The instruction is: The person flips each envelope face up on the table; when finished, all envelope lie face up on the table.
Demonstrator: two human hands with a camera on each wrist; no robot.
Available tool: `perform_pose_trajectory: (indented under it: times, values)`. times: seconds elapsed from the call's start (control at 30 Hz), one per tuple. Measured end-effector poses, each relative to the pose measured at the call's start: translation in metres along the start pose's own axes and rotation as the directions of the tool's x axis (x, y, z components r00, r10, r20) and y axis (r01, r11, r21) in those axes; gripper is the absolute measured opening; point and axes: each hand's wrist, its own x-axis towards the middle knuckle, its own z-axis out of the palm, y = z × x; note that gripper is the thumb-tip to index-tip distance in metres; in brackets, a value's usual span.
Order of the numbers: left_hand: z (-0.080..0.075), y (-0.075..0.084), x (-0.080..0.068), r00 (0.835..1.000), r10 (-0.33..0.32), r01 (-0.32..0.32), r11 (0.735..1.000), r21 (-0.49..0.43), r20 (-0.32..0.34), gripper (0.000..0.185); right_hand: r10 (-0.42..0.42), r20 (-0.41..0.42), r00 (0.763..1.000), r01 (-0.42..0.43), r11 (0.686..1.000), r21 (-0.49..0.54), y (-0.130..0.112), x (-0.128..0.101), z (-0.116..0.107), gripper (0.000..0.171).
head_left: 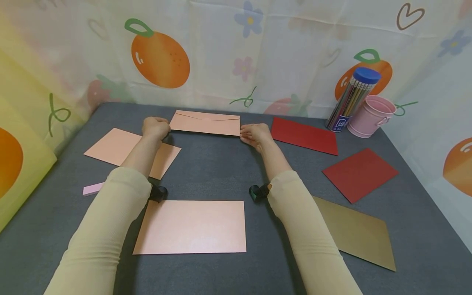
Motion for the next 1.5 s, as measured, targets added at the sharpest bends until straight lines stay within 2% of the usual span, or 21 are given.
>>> perform_pose_trajectory:
  times: [0.27, 0.73, 1.1, 1.27, 1.5]
  values:
    - [0.0, -0.002, -0.001, 1.0, -0.003, 0.003, 0.999, -0.034, 0.018, 0.056, 0.031, 0.019, 0.999, -0.031, 0.999, 0.011, 0.0, -0.002, -0.001, 0.037]
    - [-0.002, -0.004, -0.002, 0.999, 0.027, -0.027, 1.0, 0.001, 0.044, 0.054, 0.002, 0.023, 1.0, 0.0, 0.998, -0.063, 0.0, -0.01, -0.002, 0.037]
    - [-0.005, -0.002, -0.002, 0.997, 0.03, -0.03, 1.0, -0.005, 0.073, 0.055, -0.088, 0.002, 0.996, 0.087, 0.982, -0.168, 0.0, -0.009, 0.003, 0.035]
    - [-0.012, 0.003, -0.004, 0.996, 0.054, -0.054, 0.999, 0.001, 0.076, 0.055, -0.149, -0.014, 0.989, 0.143, 0.972, -0.185, -0.002, -0.012, 0.009, 0.034]
    - [-0.03, 0.016, -0.012, 0.99, 0.109, -0.113, 0.992, 0.046, 0.084, 0.06, -0.177, 0.038, 0.983, 0.181, 0.966, -0.187, -0.004, -0.021, 0.021, 0.031]
